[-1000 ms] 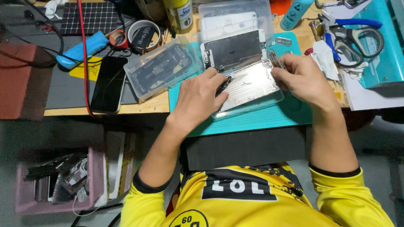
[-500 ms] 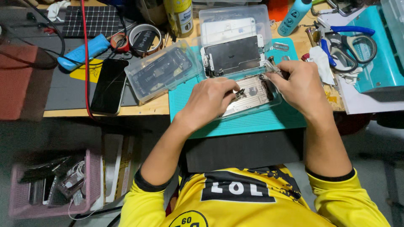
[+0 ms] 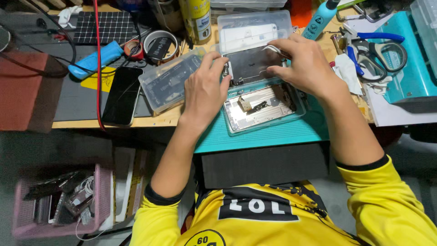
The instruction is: The person disassembles a smartphone at a repair bench. They hold the phone chassis, use a screwdriver and tweezers to remove screws and small internal components, lift parts out of the frame, and set the removed components on the work mat beside the phone.
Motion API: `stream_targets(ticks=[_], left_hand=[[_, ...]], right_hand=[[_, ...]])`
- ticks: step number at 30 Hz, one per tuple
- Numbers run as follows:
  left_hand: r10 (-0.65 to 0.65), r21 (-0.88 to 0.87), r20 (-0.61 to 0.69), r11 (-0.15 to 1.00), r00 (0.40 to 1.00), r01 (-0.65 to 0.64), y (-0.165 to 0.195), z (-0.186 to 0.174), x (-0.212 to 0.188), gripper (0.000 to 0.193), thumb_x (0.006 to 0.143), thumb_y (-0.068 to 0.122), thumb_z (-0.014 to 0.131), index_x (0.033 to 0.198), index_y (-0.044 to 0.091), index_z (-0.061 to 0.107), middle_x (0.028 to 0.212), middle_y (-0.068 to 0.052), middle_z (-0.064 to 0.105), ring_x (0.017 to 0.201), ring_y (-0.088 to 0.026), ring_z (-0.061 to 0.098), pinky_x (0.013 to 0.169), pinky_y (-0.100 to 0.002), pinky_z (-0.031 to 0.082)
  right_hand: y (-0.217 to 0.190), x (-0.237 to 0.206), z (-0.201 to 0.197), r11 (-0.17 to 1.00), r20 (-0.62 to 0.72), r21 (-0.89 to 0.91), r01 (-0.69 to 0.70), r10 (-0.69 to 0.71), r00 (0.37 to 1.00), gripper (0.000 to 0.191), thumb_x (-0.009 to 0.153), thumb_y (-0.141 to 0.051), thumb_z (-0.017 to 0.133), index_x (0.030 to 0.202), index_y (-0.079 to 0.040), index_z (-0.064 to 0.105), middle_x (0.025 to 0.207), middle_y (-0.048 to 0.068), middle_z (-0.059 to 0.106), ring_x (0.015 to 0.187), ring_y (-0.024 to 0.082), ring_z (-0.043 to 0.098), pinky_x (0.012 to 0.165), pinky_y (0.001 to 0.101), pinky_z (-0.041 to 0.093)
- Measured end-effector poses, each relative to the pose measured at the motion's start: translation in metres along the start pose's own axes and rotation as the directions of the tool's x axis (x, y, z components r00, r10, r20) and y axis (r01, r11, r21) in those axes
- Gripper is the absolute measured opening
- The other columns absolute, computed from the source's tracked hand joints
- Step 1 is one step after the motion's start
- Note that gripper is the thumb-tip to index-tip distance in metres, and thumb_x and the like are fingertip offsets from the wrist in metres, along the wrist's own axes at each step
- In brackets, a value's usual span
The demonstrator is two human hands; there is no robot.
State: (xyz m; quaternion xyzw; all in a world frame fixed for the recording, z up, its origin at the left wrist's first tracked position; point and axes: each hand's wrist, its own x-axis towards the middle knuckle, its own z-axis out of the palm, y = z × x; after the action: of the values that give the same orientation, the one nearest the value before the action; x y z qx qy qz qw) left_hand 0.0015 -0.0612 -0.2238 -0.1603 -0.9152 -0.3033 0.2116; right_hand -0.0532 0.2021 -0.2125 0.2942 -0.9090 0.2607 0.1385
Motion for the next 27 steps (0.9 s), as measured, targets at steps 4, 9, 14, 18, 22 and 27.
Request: stream_targets(ticks=[4, 9, 14, 18, 22, 27], left_hand=[[0.001, -0.008, -0.015, 1.0, 1.0, -0.001, -0.004, 0.002, -0.002, 0.04, 0.087, 0.011, 0.078, 0.124, 0.006, 0.064, 0.132, -0.011, 0.061, 0.101, -0.04, 0.069, 0.084, -0.048, 0.054], [-0.007, -0.028, 0.022, 1.0, 1.0, 0.007, -0.008, 0.002, -0.001, 0.045, 0.083, 0.01, 0.077, 0.126, 0.005, 0.063, 0.133, -0.014, 0.059, 0.101, -0.042, 0.067, 0.084, -0.049, 0.054], [-0.011, -0.054, -0.014, 0.999, 1.0, 0.01, -0.007, 0.004, 0.002, 0.035, 0.093, 0.009, 0.069, 0.127, 0.005, 0.062, 0.133, -0.014, 0.062, 0.104, -0.042, 0.067, 0.087, -0.05, 0.054], [-0.04, -0.095, 0.0, 0.995, 0.999, 0.04, -0.007, 0.004, 0.005, 0.031, 0.096, 0.008, 0.066, 0.127, 0.005, 0.063, 0.128, -0.014, 0.065, 0.101, -0.043, 0.067, 0.085, -0.05, 0.053], [-0.028, -0.153, -0.048, 0.988, 0.998, 0.02, -0.01, 0.006, 0.01, 0.03, 0.096, 0.008, 0.067, 0.125, 0.004, 0.064, 0.117, -0.016, 0.068, 0.101, -0.042, 0.068, 0.084, -0.048, 0.053], [-0.027, -0.205, -0.071, 0.979, 0.997, 0.012, -0.015, 0.009, 0.015, 0.025, 0.095, 0.007, 0.066, 0.12, 0.002, 0.066, 0.113, -0.018, 0.07, 0.099, -0.041, 0.068, 0.084, -0.046, 0.053]], right_hand=[[-0.005, 0.014, 0.002, 0.996, 0.088, -0.079, 0.034, -0.027, 0.996, 0.056, 0.078, -0.017, 0.089, 0.129, -0.005, 0.069, 0.105, 0.017, 0.065, 0.096, 0.037, 0.065, 0.083, 0.0447, 0.052], [-0.003, 0.025, 0.003, 0.98, 0.158, -0.191, 0.054, -0.024, 0.987, 0.067, 0.067, -0.017, 0.091, 0.125, -0.005, 0.061, 0.11, 0.021, 0.066, 0.1, 0.043, 0.064, 0.082, 0.05, 0.051], [-0.001, 0.032, 0.002, 0.98, 0.213, -0.195, 0.027, 0.016, 0.977, 0.073, 0.064, -0.02, 0.093, 0.124, -0.004, 0.055, 0.11, 0.023, 0.065, 0.103, 0.045, 0.062, 0.085, 0.0522, 0.05], [-0.001, 0.033, -0.001, 0.98, 0.165, -0.194, 0.052, -0.02, 0.986, 0.064, 0.069, -0.02, 0.093, 0.121, -0.004, 0.058, 0.11, 0.022, 0.063, 0.101, 0.045, 0.062, 0.084, 0.051, 0.05], [-0.005, 0.03, -0.004, 0.978, 0.113, -0.203, 0.051, -0.028, 0.993, 0.051, 0.074, -0.018, 0.091, 0.115, -0.004, 0.063, 0.106, 0.02, 0.06, 0.096, 0.043, 0.062, 0.08, 0.0492, 0.05], [-0.014, 0.029, -0.005, 0.976, -0.019, -0.147, 0.162, -0.166, 0.986, 0.035, 0.084, -0.015, 0.087, 0.111, -0.004, 0.067, 0.105, 0.014, 0.062, 0.094, 0.036, 0.066, 0.078, 0.0448, 0.053]])
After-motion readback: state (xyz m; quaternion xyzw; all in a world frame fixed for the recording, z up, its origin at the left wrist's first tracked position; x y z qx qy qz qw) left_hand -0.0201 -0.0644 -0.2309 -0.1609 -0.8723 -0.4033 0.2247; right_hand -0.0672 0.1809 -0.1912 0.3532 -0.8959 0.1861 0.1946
